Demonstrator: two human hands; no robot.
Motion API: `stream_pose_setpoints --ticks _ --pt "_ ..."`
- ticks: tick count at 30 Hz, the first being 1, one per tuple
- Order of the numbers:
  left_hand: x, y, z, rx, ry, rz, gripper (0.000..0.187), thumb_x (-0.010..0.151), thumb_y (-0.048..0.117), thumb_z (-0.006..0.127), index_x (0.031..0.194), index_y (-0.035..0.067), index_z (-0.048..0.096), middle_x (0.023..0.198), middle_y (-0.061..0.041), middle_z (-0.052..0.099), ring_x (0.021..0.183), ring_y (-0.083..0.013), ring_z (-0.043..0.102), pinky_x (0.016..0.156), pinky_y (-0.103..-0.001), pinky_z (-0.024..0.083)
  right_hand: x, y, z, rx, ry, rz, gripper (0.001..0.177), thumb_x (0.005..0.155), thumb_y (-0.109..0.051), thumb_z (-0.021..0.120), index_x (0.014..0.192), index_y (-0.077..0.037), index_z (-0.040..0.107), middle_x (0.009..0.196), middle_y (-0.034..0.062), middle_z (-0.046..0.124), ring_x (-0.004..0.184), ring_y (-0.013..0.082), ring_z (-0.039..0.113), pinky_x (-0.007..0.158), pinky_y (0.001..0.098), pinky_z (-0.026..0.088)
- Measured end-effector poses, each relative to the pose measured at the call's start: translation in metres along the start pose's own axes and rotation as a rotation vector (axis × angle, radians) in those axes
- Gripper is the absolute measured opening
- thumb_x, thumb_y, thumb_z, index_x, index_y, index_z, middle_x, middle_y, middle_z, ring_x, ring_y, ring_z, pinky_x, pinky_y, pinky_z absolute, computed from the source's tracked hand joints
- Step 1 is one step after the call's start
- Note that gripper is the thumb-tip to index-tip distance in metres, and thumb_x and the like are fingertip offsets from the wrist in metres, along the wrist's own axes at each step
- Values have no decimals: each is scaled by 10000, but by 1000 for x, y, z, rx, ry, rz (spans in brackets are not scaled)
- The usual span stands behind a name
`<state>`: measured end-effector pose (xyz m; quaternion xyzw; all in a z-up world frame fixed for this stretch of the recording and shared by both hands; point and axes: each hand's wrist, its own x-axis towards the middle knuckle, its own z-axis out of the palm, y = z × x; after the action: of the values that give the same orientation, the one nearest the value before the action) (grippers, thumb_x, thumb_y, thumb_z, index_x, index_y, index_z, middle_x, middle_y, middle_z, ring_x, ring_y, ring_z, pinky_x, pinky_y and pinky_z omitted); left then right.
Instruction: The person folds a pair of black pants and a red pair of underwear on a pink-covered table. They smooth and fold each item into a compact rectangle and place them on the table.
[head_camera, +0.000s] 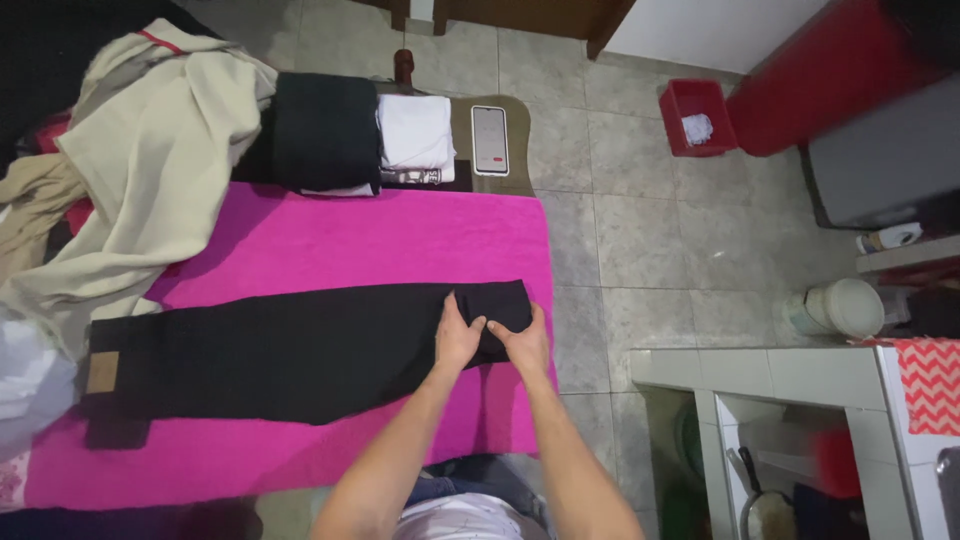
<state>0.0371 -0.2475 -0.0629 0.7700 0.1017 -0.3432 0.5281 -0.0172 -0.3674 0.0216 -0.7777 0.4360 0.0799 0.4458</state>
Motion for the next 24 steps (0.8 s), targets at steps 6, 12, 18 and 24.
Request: stream_pose_setpoints --ticks 6,12,18,24 --pt "-89 46 -28 444 504 598 798 807 150 754 1504 110 368 1456 -200 367 1329 -402 373 1094 -538 328 0 4 4 -65 67 20 930 638 -438 897 1427 -199 468 1404 182 543 1317 366 499 1098 468 409" --pt "-97 28 -30 886 83 605 692 877 312 595 1472 44 366 1629 -142 167 1479 -301 205 1178 -429 226 8 10 8 -106 46 48 776 666 -425 869 1337 -190 559 1339 154 606 1282 333 542 1063 444 442" --pt "-100 17 -40 987 79 617 798 868 338 625 1524 59 267 1620 -176 169 1486 -331 167 1201 -469 144 14 24 25 343 -57 -85 459 667 -241 809 1073 -85 662 942 110 628 906 235 572 742 349 484" --pt "-105 -1 -63 802 41 568 857 810 417 657 1527 111 299 1595 -111 250 1490 -299 174 1204 -447 163 8 25 61 365 -196 -188 332 635 -156 821 904 -121 630 798 41 587 763 189 560 578 288 445"
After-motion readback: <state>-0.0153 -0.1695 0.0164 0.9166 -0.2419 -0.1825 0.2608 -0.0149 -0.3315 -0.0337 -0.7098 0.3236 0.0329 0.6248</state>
